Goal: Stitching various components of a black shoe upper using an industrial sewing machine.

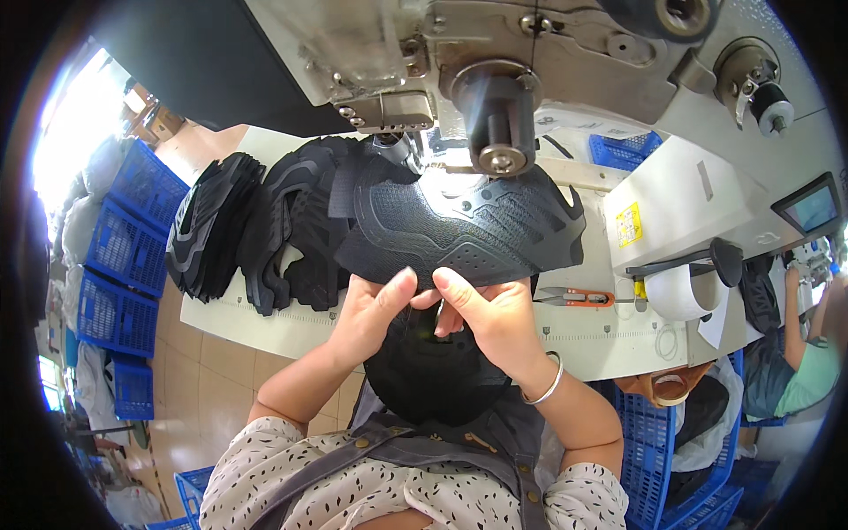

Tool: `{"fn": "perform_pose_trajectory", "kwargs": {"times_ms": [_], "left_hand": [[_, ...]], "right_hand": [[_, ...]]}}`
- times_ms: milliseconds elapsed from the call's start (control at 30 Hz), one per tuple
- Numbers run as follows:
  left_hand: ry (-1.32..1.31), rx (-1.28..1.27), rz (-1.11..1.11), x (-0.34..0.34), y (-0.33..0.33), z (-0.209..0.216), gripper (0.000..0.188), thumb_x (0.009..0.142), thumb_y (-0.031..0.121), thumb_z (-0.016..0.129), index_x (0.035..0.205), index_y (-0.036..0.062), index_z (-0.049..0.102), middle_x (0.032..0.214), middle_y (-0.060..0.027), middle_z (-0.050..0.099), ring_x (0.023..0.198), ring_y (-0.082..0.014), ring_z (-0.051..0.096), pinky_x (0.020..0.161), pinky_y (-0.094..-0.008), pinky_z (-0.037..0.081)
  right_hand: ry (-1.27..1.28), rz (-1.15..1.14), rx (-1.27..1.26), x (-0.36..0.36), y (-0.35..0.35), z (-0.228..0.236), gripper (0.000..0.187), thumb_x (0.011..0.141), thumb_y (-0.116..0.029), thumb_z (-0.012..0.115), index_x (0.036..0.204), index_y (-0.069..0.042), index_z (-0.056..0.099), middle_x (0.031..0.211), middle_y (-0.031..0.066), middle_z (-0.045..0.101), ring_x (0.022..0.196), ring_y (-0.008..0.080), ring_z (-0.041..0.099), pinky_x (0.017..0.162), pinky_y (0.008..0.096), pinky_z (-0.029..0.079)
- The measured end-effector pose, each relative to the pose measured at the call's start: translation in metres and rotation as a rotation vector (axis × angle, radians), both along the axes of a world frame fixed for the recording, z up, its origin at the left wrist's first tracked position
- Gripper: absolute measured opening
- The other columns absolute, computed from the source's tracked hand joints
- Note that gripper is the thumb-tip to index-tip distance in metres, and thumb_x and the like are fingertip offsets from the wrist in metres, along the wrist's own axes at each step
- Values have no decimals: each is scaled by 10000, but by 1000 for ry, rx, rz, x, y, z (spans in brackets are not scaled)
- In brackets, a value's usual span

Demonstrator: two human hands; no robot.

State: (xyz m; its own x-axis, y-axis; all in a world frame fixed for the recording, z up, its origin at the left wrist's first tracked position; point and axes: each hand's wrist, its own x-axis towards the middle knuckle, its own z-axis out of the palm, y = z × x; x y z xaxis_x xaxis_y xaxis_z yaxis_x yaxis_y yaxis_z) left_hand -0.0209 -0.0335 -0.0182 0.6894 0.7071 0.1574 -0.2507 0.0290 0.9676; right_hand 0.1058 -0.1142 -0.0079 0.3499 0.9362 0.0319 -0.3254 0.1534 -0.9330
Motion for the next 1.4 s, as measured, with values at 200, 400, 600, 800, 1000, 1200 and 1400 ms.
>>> {"fn": "perform_pose_trajectory", "kwargs": {"times_ms": [200, 400, 600, 800, 1000, 1200, 1400], "left_hand": [[-231, -433, 251, 33, 15, 17, 194, 883, 197, 550, 982, 39, 603, 869, 0, 611, 709, -78, 563, 631, -234, 455], [-257, -433, 229, 29, 22, 17, 152, 875, 156, 558, 980, 56, 605, 912, -12, 606, 767, -80, 572, 631, -231, 472], [-298, -462, 191, 32, 22, 21, 149, 869, 152, 564, 979, 56, 594, 901, -9, 606, 751, -78, 583, 603, -218, 485], [-248, -442, 237, 37, 25, 19, 133, 868, 185, 567, 950, 83, 589, 805, 13, 593, 626, -48, 553, 472, -193, 435], [-238, -321, 233, 36, 30, 17, 117, 861, 181, 569, 937, 93, 580, 717, 33, 566, 508, -25, 493, 382, -182, 357], [-205, -341, 266, 36, 35, 20, 180, 838, 153, 604, 993, 67, 569, 752, 20, 587, 501, -32, 506, 374, -180, 378], [-169, -227, 247, 35, 41, 20, 171, 837, 170, 612, 976, 71, 596, 746, 32, 583, 507, -21, 493, 368, -175, 352]], "right_hand": [[-45, 91, -78, -3, -9, -3, 206, 876, -152, 550, 844, 38, 623, 704, 127, 649, 478, 103, 554, 440, 200, 441], [-690, -76, 179, 10, -44, 15, 108, 834, -62, 556, 876, 25, 605, 657, 101, 603, 518, 135, 557, 541, 240, 461], [-913, -445, 64, 81, -1, -3, 272, 861, -113, 538, 1099, 14, 498, 957, 103, 600, 888, 163, 563, 822, 268, 423], [-360, -188, 120, 79, 1, 4, 307, 844, -77, 579, 1129, 3, 497, 934, 81, 631, 817, 81, 577, 754, 208, 459], [-385, -243, 158, 79, 3, 9, 305, 846, -46, 567, 1136, 8, 494, 915, 79, 640, 812, 85, 584, 735, 206, 466], [-371, -272, 168, 74, 2, 8, 311, 842, -30, 564, 1143, 4, 494, 910, 74, 640, 805, 76, 579, 728, 203, 464], [-366, -277, 172, 74, 5, 8, 311, 840, -21, 563, 1142, 5, 493, 913, 76, 637, 801, 76, 576, 726, 201, 463]]}}
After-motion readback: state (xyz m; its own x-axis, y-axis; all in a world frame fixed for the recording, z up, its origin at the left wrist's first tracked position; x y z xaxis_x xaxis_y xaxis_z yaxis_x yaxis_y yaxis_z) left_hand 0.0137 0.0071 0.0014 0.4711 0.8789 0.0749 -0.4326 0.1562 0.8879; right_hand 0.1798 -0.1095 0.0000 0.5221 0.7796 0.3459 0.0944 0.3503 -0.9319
